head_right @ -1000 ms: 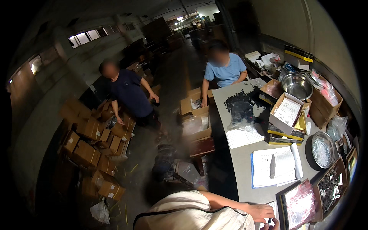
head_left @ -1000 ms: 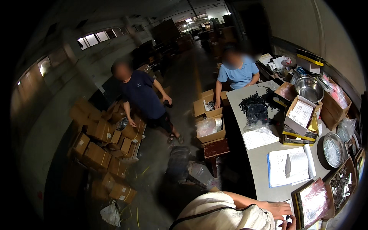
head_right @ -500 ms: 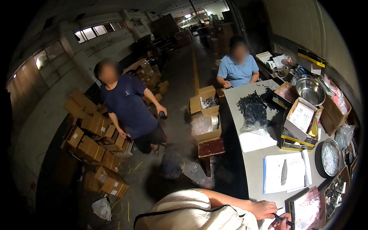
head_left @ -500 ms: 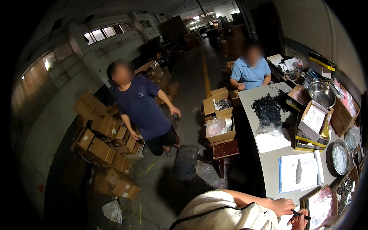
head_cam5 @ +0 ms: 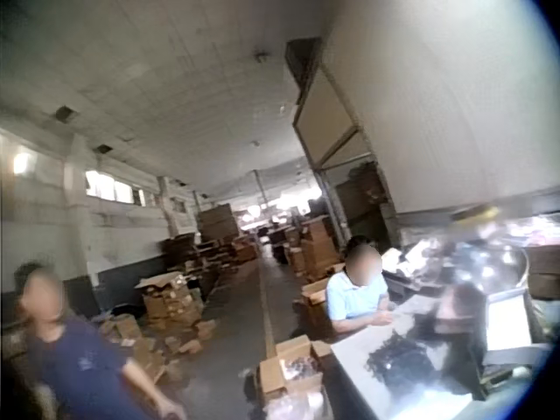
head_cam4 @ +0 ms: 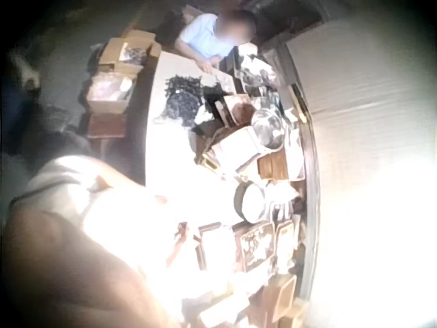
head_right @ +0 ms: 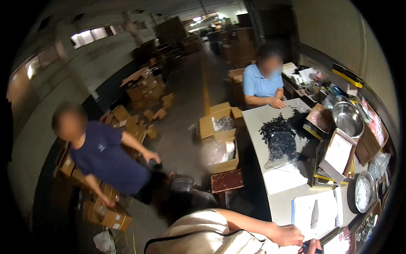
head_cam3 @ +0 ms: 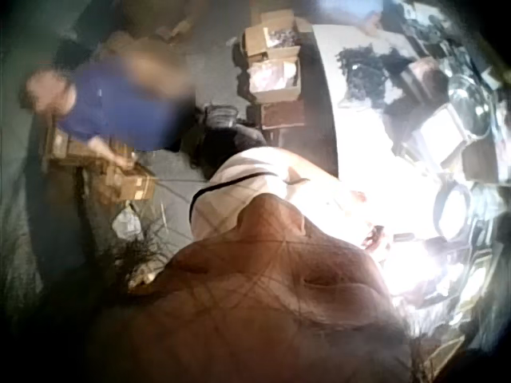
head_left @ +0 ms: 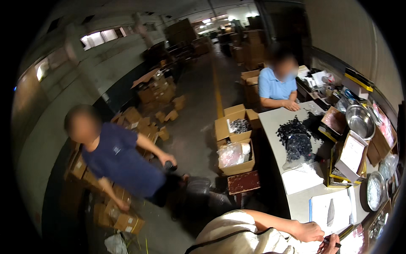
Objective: The person writes on a label, places it on a box, and then sorts small white plastic pieces from a metal bowl onto the table. They handle the pieces one by one, separating them into a pile.
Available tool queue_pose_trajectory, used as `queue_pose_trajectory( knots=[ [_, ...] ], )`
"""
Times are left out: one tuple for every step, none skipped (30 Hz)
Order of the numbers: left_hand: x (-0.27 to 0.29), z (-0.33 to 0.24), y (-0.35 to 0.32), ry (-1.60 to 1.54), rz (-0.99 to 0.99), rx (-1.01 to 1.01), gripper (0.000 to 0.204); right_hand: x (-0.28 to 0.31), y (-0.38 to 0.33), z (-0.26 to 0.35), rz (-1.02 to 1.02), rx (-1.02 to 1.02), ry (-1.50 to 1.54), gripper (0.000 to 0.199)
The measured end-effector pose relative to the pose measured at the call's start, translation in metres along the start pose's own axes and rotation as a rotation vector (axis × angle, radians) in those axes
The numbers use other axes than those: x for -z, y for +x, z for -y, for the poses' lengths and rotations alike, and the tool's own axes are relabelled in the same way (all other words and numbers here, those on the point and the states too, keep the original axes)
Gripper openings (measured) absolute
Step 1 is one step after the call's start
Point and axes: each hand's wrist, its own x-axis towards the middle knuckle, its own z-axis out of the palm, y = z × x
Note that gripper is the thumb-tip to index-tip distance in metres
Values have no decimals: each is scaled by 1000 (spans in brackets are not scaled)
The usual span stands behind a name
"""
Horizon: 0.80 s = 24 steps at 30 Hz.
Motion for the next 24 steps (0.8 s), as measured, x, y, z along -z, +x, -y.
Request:
queue_pose_trajectory(
  knots=[
    [13, -5, -2, -70, -3, 14, 34, -5, -1, 3, -19, 0, 10, 30],
    [26, -9, -3, -140, -2, 29, 36, -9, -2, 7, -39, 1, 26, 30],
    [38, -14, -5, -208, 0, 45, 39, -14, -3, 11, -61, 3, 36, 30],
    [48, -19, -4, -331, 49, 121, 41, -16, -5, 14, -86, 4, 49, 31],
    [58, -24, -4, -449, 104, 202, 43, -19, -8, 17, -112, 10, 72, 31],
    [64, -29, -4, -564, 162, 288, 46, -20, -10, 20, -132, 11, 93, 31],
    [67, -32, -5, -653, 205, 283, 49, -20, -16, 22, -161, 16, 116, 32],
    [71, -35, -4, -757, 239, 327, 49, -20, -19, 25, -180, 24, 152, 32],
    [71, -39, -1, -872, 287, 377, 49, -17, -26, 27, -196, 29, 182, 32],
    [71, -45, -2, -986, 326, 441, 49, -19, -32, 31, -201, 29, 220, 33],
    [76, -51, 1, -1051, 383, 467, 51, -16, -37, 37, -197, 28, 235, 32],
    [80, -55, 4, -1047, 443, 489, 53, -13, -42, 42, -196, 28, 246, 31],
    [83, -62, 9, -1076, 492, 543, 53, -10, -45, 52, -156, 35, 232, 30],
    [90, -68, 15, -1096, 520, 553, 53, -7, -46, 57, -136, 26, 198, 28],
    [87, -71, 21, -1128, 579, 585, 52, -3, -51, 64, -144, 51, 133, 26],
    [84, -74, 23, -1182, 606, 627, 50, 5, -54, 69, -93, 13, 145, 25],
    [83, -79, 26, -1171, 640, 629, 47, 10, -59, 78, -70, 12, 151, 25],
    [82, -89, 33, -1214, 669, 673, 48, 17, -65, 84, -50, 8, 123, 24],
    [80, -96, 41, -1232, 721, 668, 48, 22, -74, 93, -58, 9, 112, 23],
    [79, -102, 50, -1256, 789, 656, 47, 27, -84, 100, -74, 36, 95, 23],
    [75, -105, 55, -1249, 817, 669, 47, 33, -88, 102, -78, 38, 82, 22],
    [69, -107, 60, -1243, 842, 680, 46, 40, -93, 106, -80, 40, 66, 22],
    [64, -109, 64, -1238, 868, 690, 46, 43, -99, 110, -116, 8, 73, 22],
    [61, -110, 69, -1227, 905, 678, 46, 48, -104, 109, -131, 28, 66, 22]
  ],
)
